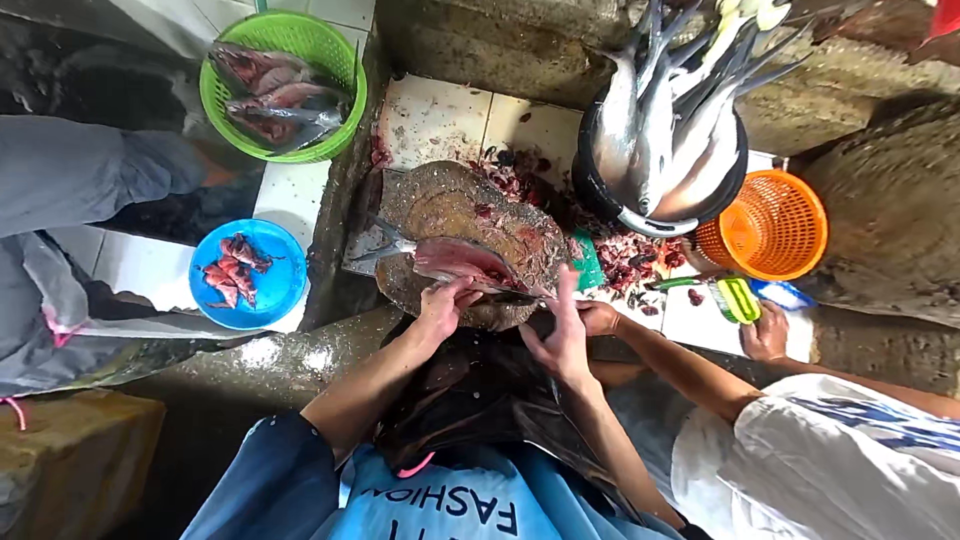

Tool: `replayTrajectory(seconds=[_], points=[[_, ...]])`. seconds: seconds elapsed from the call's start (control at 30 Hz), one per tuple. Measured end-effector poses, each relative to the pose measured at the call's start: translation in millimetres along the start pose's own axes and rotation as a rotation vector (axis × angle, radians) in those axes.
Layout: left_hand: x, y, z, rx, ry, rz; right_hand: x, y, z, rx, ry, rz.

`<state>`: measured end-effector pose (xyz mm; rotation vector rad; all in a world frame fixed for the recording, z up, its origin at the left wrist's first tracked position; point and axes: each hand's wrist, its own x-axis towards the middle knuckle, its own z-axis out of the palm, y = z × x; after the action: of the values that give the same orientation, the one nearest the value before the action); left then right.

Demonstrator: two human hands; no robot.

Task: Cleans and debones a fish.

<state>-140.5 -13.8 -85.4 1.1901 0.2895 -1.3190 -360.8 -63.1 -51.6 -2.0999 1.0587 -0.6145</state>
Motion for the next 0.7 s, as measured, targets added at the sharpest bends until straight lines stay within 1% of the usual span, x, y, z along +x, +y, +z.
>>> replayTrajectory(seconds=[0.03, 0.07, 0.1, 0.17, 0.2, 0.27, 0.37, 0.4, 0.43, 0.47, 0.5, 0.53, 0.57, 0.6, 0.63, 0.67, 0.7], points=[[-1, -1, -4, 0.037, -0.002, 0.003, 2, -10, -1, -0.280, -0.118, 0.007], [-2, 0, -8, 0.062, -0.017, 0.013, 6, -17, -2, -0.435, -0.239, 0.012], [-2, 1, -13, 0.082, -0.034, 0.018, 9, -20, -3, -0.474, -0.365, 0.016], [-4, 2, -20, 0.099, -0.053, 0.029, 14, -14, -10, -0.394, -0.566, 0.019], [-4, 1, -23, 0.101, -0.052, 0.032, 15, -8, -13, -0.323, -0.619, 0.021], [-3, -1, -28, 0.083, -0.035, 0.035, 16, -1, -20, -0.213, -0.664, 0.004], [-4, -5, -37, 0.030, 0.004, 0.056, 13, 6, -31, -0.123, -0.671, -0.029], [-4, -5, -38, 0.026, 0.002, 0.060, 12, 9, -36, -0.107, -0.641, -0.039], [-6, -7, -40, 0.034, -0.005, 0.056, 7, 13, -40, -0.114, -0.558, -0.051], [-8, -10, -41, 0.055, -0.019, 0.052, 1, 23, -41, -0.151, -0.413, -0.074], [-9, -12, -44, 0.087, -0.042, 0.058, -3, 38, -39, -0.226, -0.258, -0.092], [-9, -14, -46, 0.123, -0.061, 0.066, -7, 59, -35, -0.332, -0.160, -0.073], [-9, -16, -48, 0.155, -0.074, 0.067, -14, 86, -31, -0.469, -0.140, -0.008], [-9, -16, -50, 0.160, -0.064, 0.060, -26, 109, -28, -0.598, -0.186, 0.095], [-9, -16, -51, 0.131, -0.034, 0.048, -42, 124, -28, -0.672, -0.251, 0.179], [-7, -13, -52, 0.083, 0.003, 0.044, -58, 129, -31, -0.699, -0.275, 0.204], [-2, -8, -52, 0.030, 0.035, 0.055, -69, 125, -36, -0.685, -0.267, 0.198]])
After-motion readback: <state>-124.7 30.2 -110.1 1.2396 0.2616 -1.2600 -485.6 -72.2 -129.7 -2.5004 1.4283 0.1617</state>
